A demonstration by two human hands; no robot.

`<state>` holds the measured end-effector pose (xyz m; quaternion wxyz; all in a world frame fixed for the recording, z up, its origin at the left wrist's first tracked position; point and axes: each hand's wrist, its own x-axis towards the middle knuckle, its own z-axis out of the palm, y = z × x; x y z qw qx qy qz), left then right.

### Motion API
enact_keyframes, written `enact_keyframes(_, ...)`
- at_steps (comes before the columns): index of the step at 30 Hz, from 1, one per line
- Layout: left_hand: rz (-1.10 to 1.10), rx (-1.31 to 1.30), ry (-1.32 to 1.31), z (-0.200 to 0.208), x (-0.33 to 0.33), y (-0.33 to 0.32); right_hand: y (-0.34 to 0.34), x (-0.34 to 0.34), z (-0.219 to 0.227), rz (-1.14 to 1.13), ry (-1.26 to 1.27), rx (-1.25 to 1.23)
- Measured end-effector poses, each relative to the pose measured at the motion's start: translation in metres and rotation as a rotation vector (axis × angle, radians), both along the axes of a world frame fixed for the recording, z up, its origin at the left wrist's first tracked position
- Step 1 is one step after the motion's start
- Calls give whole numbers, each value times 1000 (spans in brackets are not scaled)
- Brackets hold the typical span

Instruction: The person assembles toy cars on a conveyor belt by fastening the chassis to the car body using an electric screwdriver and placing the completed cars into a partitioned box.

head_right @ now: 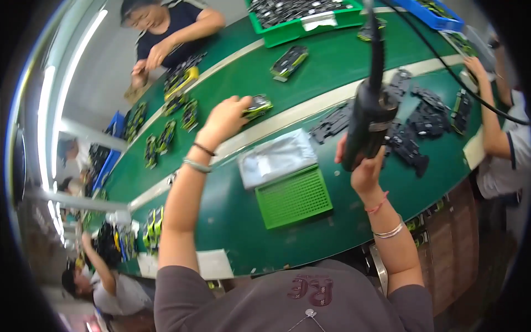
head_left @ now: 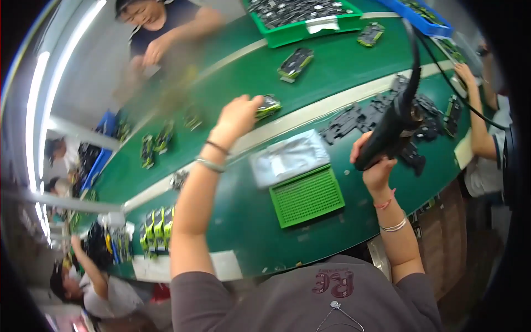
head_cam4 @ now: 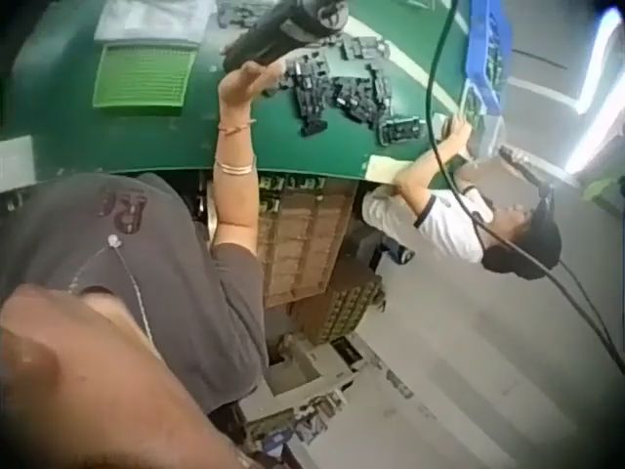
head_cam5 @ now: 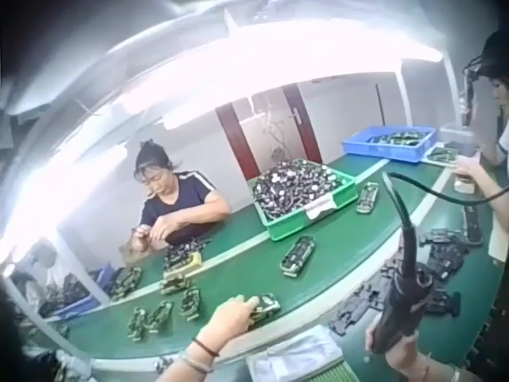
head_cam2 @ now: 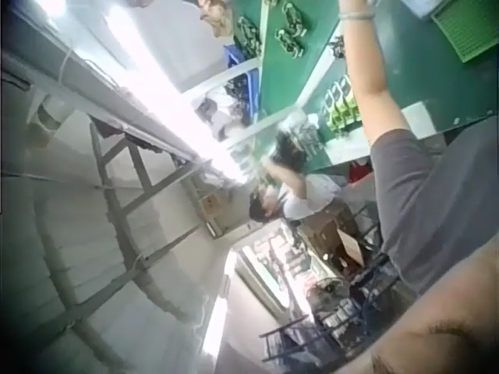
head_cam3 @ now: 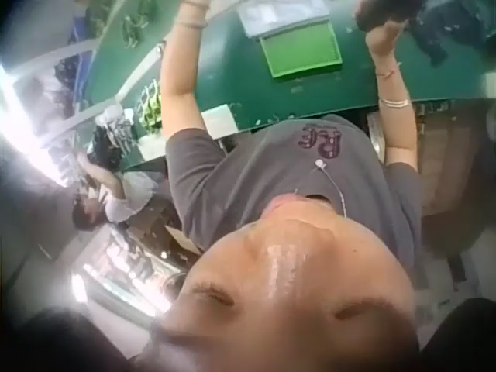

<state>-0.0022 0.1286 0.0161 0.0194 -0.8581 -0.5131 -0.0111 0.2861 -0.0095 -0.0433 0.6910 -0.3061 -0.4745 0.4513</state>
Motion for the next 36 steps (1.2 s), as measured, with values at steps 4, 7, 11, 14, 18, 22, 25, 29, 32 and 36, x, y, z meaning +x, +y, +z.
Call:
enact_keyframes(4, 225, 1, -12, 47, -129, -69, -1, 4, 1, 12, -25, -61)
enact_keyframes(7, 375, 82, -131, 77, -166, -130, -2, 12, -5, 38, -29, -44)
enact_keyframes(11, 488, 150, -241, 93, -197, -206, 0, 12, -8, 51, -17, -54)
enact_keyframes(14, 612, 195, -301, 90, -213, -266, 8, 17, -16, 95, -40, -33)
enact_keyframes(18, 875, 270, -392, 85, -207, -359, 12, 37, -5, 135, -86, -55)
enact_keyframes(22, 1226, 376, -530, 38, -219, -481, 15, 22, 4, 111, -139, -103)
enact_keyframes(25, 1525, 438, -641, -35, -220, -570, 22, 26, 1, 143, -148, -120)
enact_keyframes(29, 1983, 203, -984, -108, -192, -625, 15, 18, 11, 104, -181, -146)
enact_keyframes(32, 2132, -6, -1200, -164, -200, -629, 12, 17, 9, 99, -183, -120)
enact_keyframes(36, 2176, 112, -283, -234, -212, -618, 7, 17, 11, 35, -137, -89)
